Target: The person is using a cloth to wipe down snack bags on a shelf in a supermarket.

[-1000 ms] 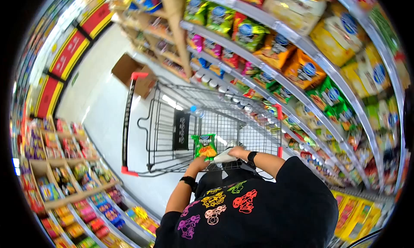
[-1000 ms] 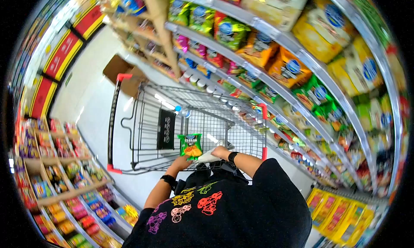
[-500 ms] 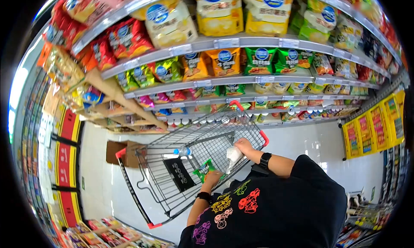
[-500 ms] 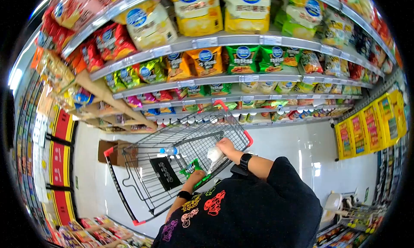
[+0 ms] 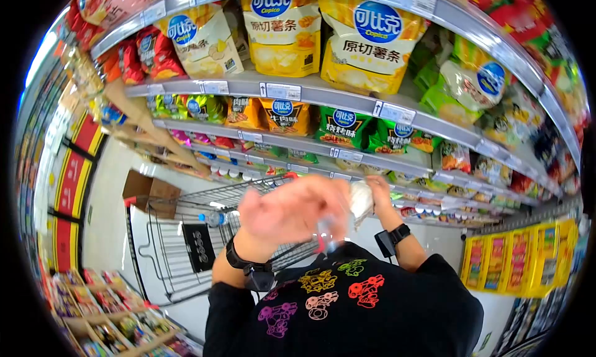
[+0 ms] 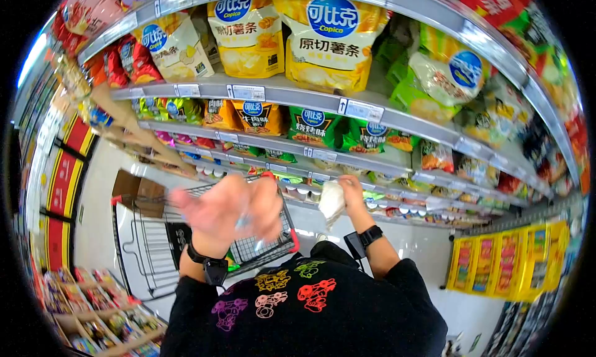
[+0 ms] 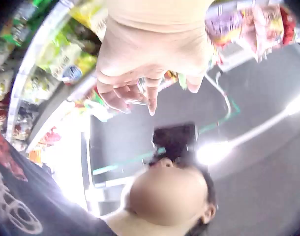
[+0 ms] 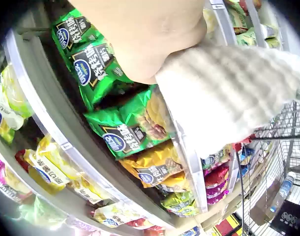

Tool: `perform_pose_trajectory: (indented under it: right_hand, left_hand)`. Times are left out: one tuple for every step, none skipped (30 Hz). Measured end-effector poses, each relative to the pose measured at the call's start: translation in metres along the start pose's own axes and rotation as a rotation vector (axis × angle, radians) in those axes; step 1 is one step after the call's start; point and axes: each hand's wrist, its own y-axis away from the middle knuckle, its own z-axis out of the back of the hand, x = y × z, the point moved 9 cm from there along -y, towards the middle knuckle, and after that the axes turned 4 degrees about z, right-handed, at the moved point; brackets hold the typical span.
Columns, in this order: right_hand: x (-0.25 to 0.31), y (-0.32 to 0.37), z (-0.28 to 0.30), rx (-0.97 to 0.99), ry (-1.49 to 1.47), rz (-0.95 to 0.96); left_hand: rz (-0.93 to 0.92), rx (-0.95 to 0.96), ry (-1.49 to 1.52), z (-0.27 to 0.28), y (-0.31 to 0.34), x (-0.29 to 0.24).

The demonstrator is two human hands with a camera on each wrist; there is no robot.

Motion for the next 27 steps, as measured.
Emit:
perform_pose_trajectory:
  right_hand:
    - [0.010,-0.010,0.010,0.013,-0.019,0.009]
    - [0.019,-0.018,0.017,0.022,-0.043,0.021]
    - [0.025,-0.025,0.023,0.031,-0.041,0.021]
    - [0.031,-0.029,0.029,0.038,-0.041,0.026]
    - [0.037,-0.033,0.034,0.039,-0.043,0.034]
    - [0.046,-0.033,0.036,0.047,-0.012,0.052]
    - [0.048,-0.037,0.041,0.059,0.004,0.072]
    - [0.050,-0.041,0.047,0.071,0.016,0.094]
    - [0.051,-0.046,0.049,0.084,0.026,0.115]
    - [0.052,-0.046,0.049,0.085,-0.007,0.079]
    - [0.053,-0.045,0.049,0.087,-0.039,0.043]
    - [0.053,-0.045,0.049,0.089,-0.070,0.007]
    - [0.051,-0.048,0.052,0.088,-0.057,0.020]
    - [0.047,-0.053,0.054,0.086,-0.048,0.035]
    - [0.049,-0.054,0.052,0.082,-0.039,0.050]
    - [0.049,-0.054,0.048,0.091,-0.065,0.042]
    - [0.051,-0.054,0.046,0.097,-0.090,0.035]
    - [0.054,-0.052,0.044,0.100,-0.113,0.028]
    - [0.056,-0.051,0.042,0.102,-0.120,0.027]
    - [0.058,-0.050,0.040,0.101,-0.129,0.028]
    - [0.059,-0.050,0.040,0.099,-0.137,0.029]
    - [0.058,-0.053,0.042,0.103,-0.136,0.048]
    - [0.053,-0.057,0.044,0.108,-0.133,0.063]
    - [0.053,-0.057,0.046,0.114,-0.126,0.076]
    - [0.055,-0.059,0.050,0.105,-0.111,0.095]
    - [0.059,-0.062,0.056,0.088,-0.099,0.116]
    - [0.062,-0.062,0.062,0.065,-0.086,0.131]
  left_hand:
    - [-0.101,0.164,0.043,-0.028,-0.015,-0.002]
    - [-0.135,0.260,0.040,-0.046,-0.028,0.001]
    - [-0.172,0.325,0.030,-0.063,-0.040,0.002]
    - [-0.208,0.381,0.031,-0.076,-0.052,0.006]
    - [-0.255,0.426,0.029,-0.085,-0.062,0.011]
    - [-0.315,0.468,0.034,-0.094,-0.071,0.018]
    - [-0.403,0.516,0.024,-0.098,-0.077,0.022]
    - [-0.490,0.564,0.018,-0.101,-0.083,0.027]
    - [-0.449,0.681,0.019,-0.106,-0.088,0.031]
    - [-0.368,0.743,0.010,-0.109,-0.092,0.034]
    - [-0.285,0.800,-0.003,-0.111,-0.096,0.037]
    - [-0.163,0.805,-0.024,-0.112,-0.099,0.039]
    - [-0.258,0.767,0.036,-0.115,-0.103,0.041]
    - [-0.356,0.727,0.092,-0.117,-0.106,0.043]
    - [-0.454,0.685,0.144,-0.119,-0.109,0.045]
    - [-0.534,0.675,0.114,-0.119,-0.111,0.045]
    - [-0.534,0.661,0.117,-0.120,-0.111,0.045]
    - [-0.534,0.646,0.120,-0.121,-0.112,0.046]
    - [-0.533,0.632,0.122,-0.122,-0.113,0.047]
    - [-0.472,0.699,0.116,-0.120,-0.113,0.050]
    - [-0.475,0.726,0.115,-0.120,-0.117,0.046]
    - [-0.478,0.752,0.114,-0.121,-0.121,0.041]
    - [-0.548,0.735,0.116,-0.123,-0.127,0.032]
    - [-0.622,0.715,0.117,-0.126,-0.133,0.023]
    - [-0.558,0.673,0.070,-0.121,-0.134,0.026]
    - [-0.493,0.634,0.024,-0.116,-0.135,0.030]
    - [-0.376,0.564,-0.014,-0.102,-0.135,0.037]
